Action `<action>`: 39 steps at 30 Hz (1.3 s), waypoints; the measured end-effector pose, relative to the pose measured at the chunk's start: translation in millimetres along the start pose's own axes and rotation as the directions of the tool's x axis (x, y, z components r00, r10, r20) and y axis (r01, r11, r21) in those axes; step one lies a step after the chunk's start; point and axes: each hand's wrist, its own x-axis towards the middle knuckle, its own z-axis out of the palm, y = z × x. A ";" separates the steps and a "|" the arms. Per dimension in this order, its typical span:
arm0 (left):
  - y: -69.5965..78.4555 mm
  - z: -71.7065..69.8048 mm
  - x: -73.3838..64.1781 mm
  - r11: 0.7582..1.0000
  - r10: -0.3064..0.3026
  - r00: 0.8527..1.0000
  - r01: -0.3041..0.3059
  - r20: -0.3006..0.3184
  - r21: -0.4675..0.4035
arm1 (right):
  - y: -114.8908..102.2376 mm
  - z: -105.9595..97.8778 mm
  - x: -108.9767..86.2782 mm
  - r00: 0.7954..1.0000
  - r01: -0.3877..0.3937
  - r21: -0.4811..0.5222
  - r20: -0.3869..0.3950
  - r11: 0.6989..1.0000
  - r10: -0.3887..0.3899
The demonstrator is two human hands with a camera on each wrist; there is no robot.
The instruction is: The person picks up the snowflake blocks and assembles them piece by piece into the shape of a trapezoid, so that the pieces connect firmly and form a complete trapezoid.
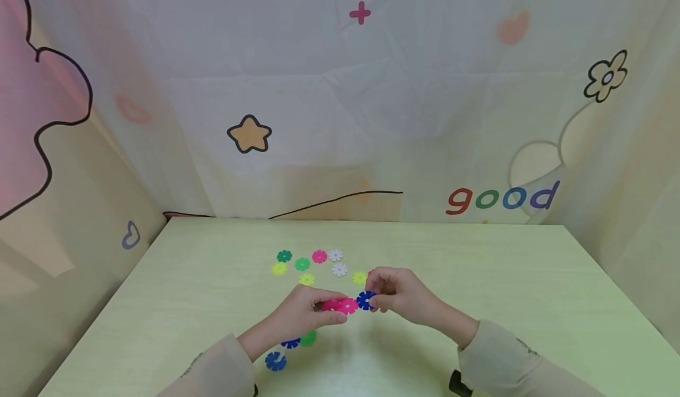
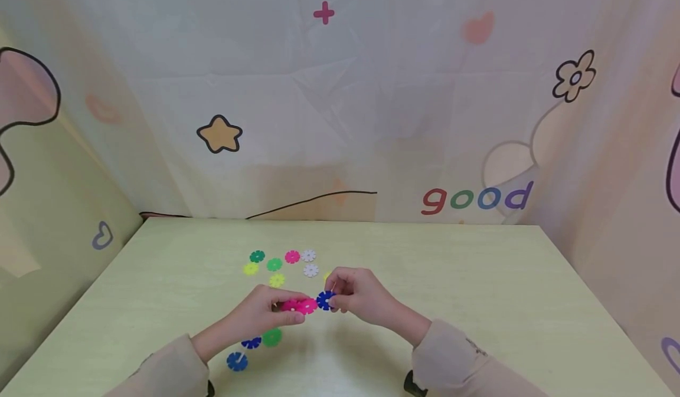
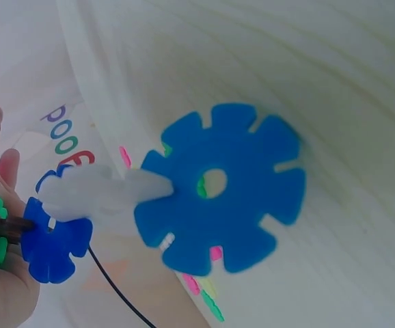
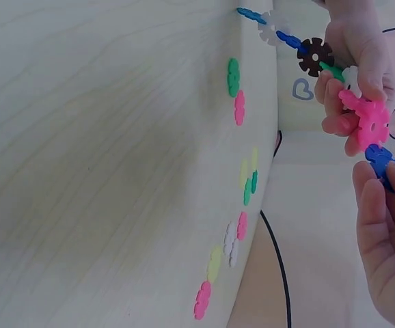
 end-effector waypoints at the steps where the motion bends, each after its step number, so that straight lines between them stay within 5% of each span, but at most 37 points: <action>1: 0.1 -0.1 0.1 1.000 0.000 1.000 0.000 -0.001 0.004 | -0.2 0.1 -0.3 1.000 0.001 0.002 0.000 1.000 -0.001; 22: 4.3 3.2 1.5 1.000 -0.016 1.000 0.015 0.004 0.013 | 4.9 10.1 2.3 0.998 0.042 -0.019 -0.053 0.999 -0.043; 30: 9.1 -0.7 3.2 0.990 -0.027 1.000 0.026 0.006 0.140 | -0.9 1.4 11.6 0.999 0.045 -0.054 -0.005 0.998 -0.045; 39: 6.5 -4.4 9.1 0.991 -0.129 0.991 0.130 -0.041 0.017 | 4.9 -12.0 29.2 0.999 0.012 -0.027 -0.037 1.000 -0.013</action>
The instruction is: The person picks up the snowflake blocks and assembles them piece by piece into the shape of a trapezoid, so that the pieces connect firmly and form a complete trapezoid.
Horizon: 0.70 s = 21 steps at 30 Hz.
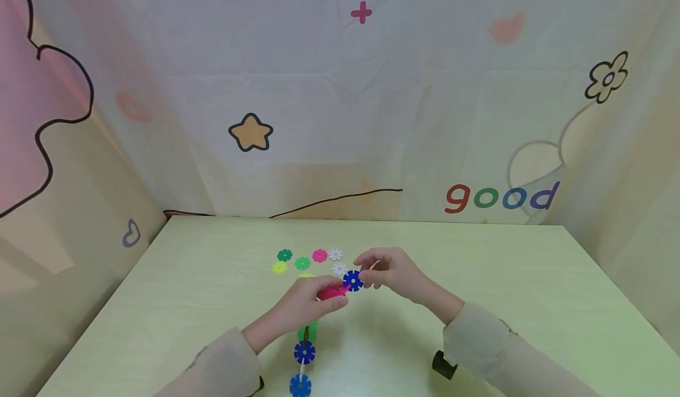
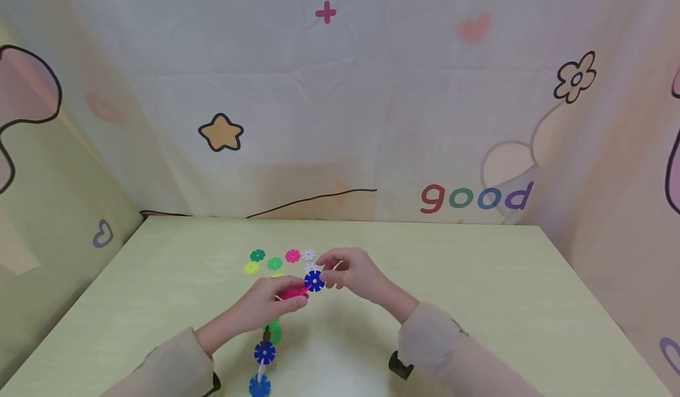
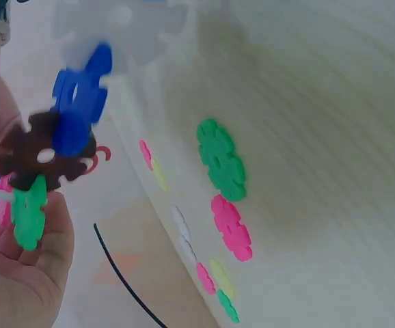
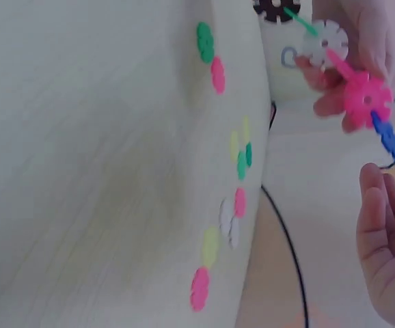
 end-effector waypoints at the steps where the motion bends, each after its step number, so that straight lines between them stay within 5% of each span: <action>1: -2.0 -1.0 0.7 1.000 -0.011 1.000 0.011 -0.002 -0.021 | 2.4 -1.9 1.6 1.000 -0.009 -0.001 -0.011 1.000 0.009; 11: -18.5 -10.6 0.2 0.975 -0.168 0.982 0.154 -0.080 -0.158 | 42.0 -14.9 18.9 0.978 -0.203 -0.107 -0.063 0.973 0.197; 21: -28.5 -8.0 -0.1 0.933 -0.207 0.975 0.173 -0.076 -0.314 | 73.6 -11.1 36.1 0.955 -0.296 -0.303 -0.097 0.906 0.280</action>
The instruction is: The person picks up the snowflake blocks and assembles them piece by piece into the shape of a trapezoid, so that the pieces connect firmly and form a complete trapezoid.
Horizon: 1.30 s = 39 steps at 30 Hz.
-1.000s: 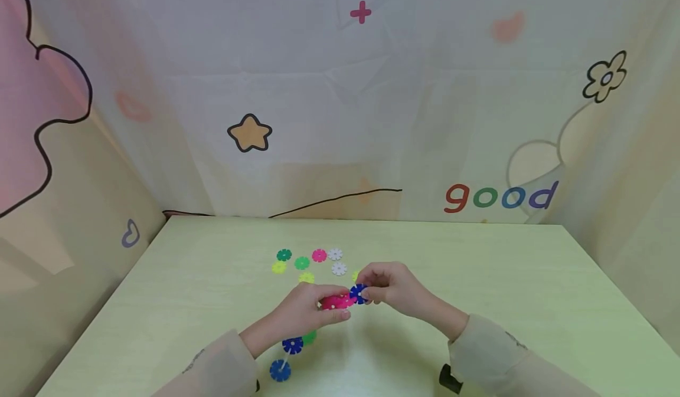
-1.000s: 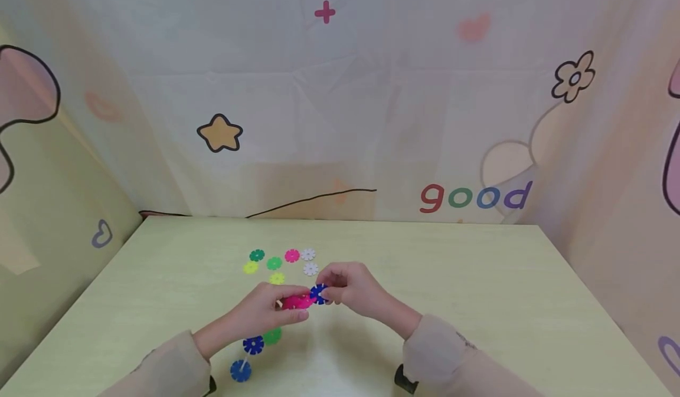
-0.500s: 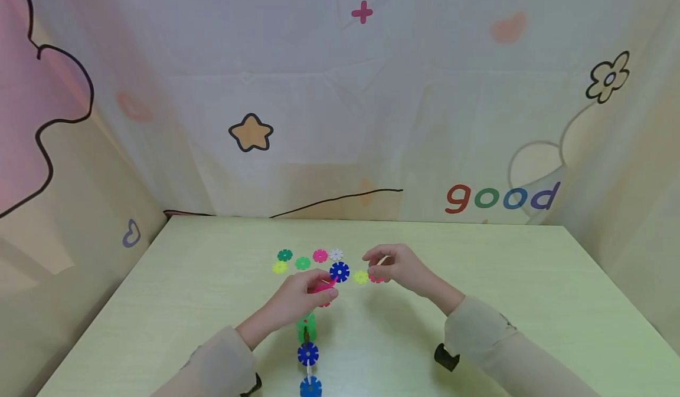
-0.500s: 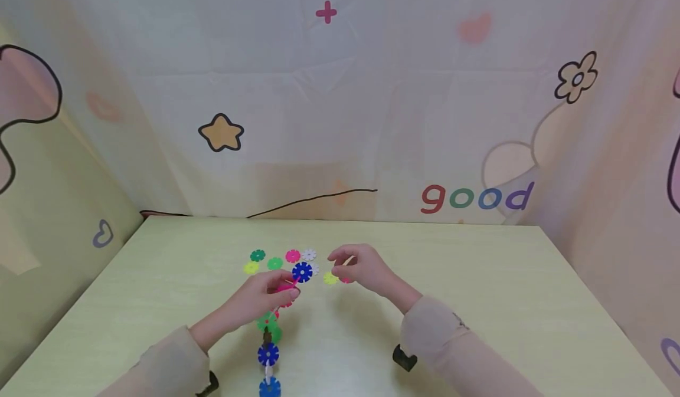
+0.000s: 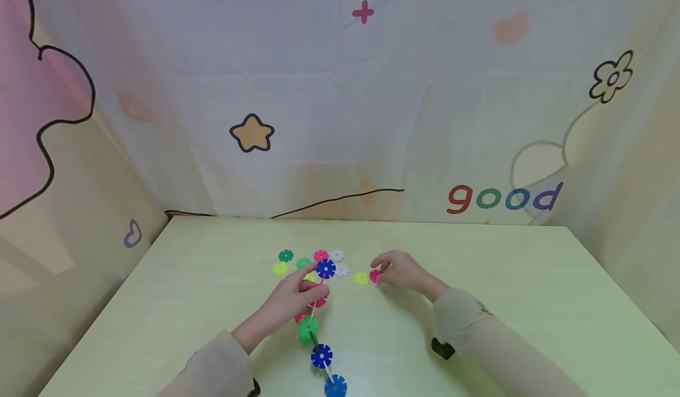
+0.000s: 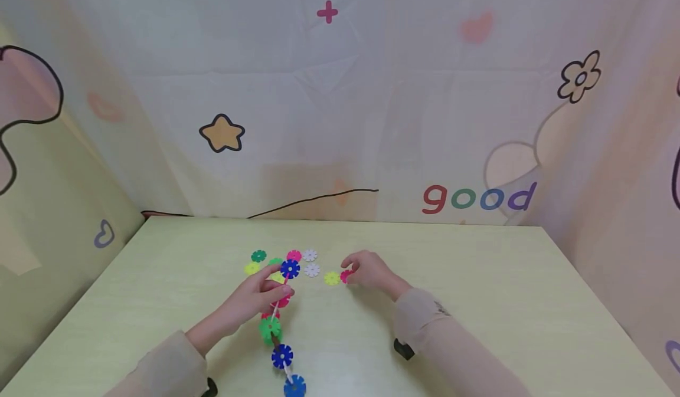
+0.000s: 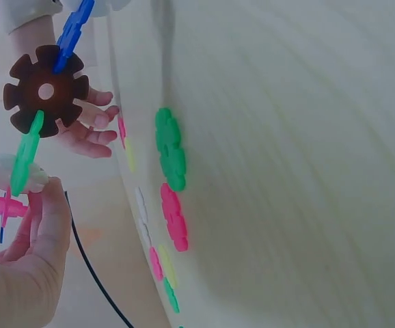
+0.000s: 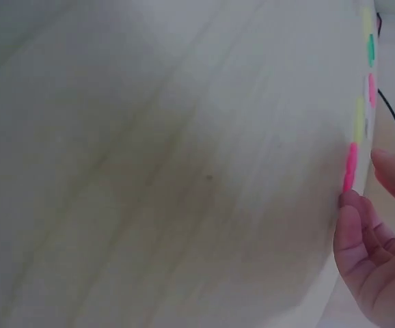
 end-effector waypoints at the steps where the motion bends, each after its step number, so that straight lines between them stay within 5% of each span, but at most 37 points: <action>1: -0.6 0.3 0.1 1.000 0.001 1.000 -0.001 0.003 -0.014 | 1.5 1.7 1.6 1.000 -0.006 -0.013 0.000 1.000 0.006; 11: -3.2 1.2 -1.6 0.997 0.032 0.999 -0.030 0.024 -0.067 | 3.8 7.6 6.2 1.000 -0.025 -0.121 0.005 0.992 0.026; 21: -5.0 2.2 -3.0 0.996 0.055 0.998 -0.052 0.035 -0.079 | 5.0 7.4 -1.6 1.000 -0.020 -0.100 0.006 0.995 0.020; 29: -6.1 4.9 -2.6 0.992 0.072 0.997 -0.072 -0.001 -0.102 | -1.2 8.1 -17.4 0.999 -0.013 0.049 -0.043 0.999 0.015; 39: -2.1 12.6 -1.8 0.984 0.088 0.996 -0.089 -0.012 -0.152 | -33.3 16.0 -36.5 0.982 0.166 0.287 -0.133 0.943 -0.133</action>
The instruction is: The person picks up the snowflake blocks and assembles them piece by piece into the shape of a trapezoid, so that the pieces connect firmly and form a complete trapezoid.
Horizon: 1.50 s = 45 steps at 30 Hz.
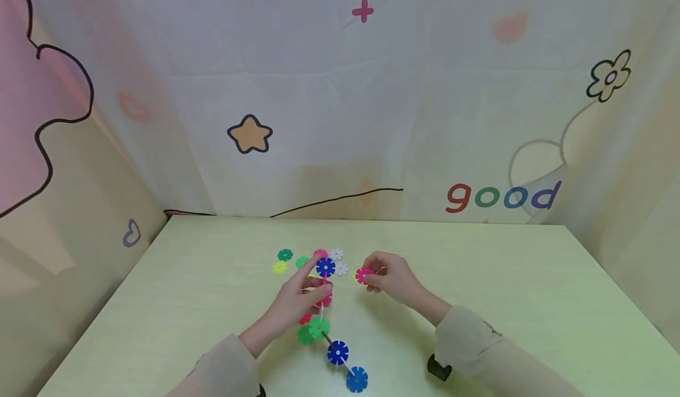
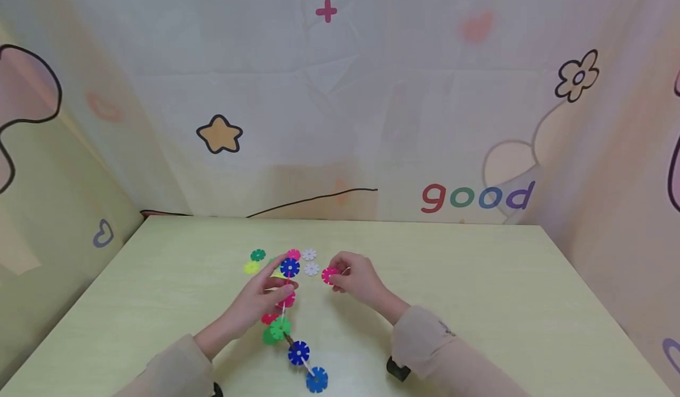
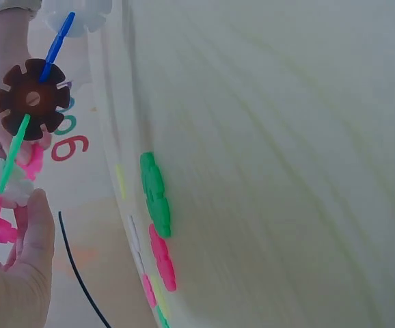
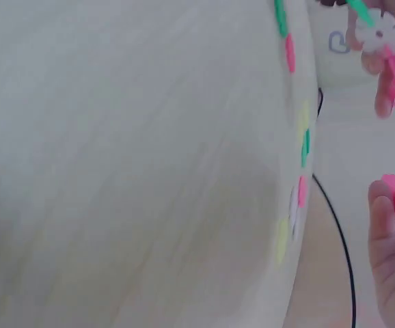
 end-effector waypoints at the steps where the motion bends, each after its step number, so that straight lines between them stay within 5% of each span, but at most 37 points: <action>1: 1.0 0.5 0.0 1.000 0.001 1.000 -0.001 0.002 -0.004 | -3.0 1.8 -0.9 1.000 0.007 0.016 -0.007 1.000 -0.007; 8: 20.6 4.2 -8.1 1.000 -0.006 1.000 0.005 0.002 0.012 | -31.7 12.3 -11.7 0.997 0.031 0.092 -0.066 0.995 -0.025; 20: 9.6 8.7 -0.4 1.000 0.012 1.000 -0.012 -0.028 0.004 | -26.8 26.2 -9.5 0.991 0.066 0.124 -0.123 0.990 -0.050; 34: 11.7 13.6 0.7 1.000 0.013 0.997 -0.012 -0.077 0.020 | -31.5 33.3 -13.8 0.981 0.094 0.084 -0.176 0.992 -0.078; 45: 12.4 17.4 0.8 0.998 0.046 0.994 -0.040 -0.100 0.053 | -34.7 37.4 -16.7 0.957 0.159 -0.088 -0.232 0.983 -0.176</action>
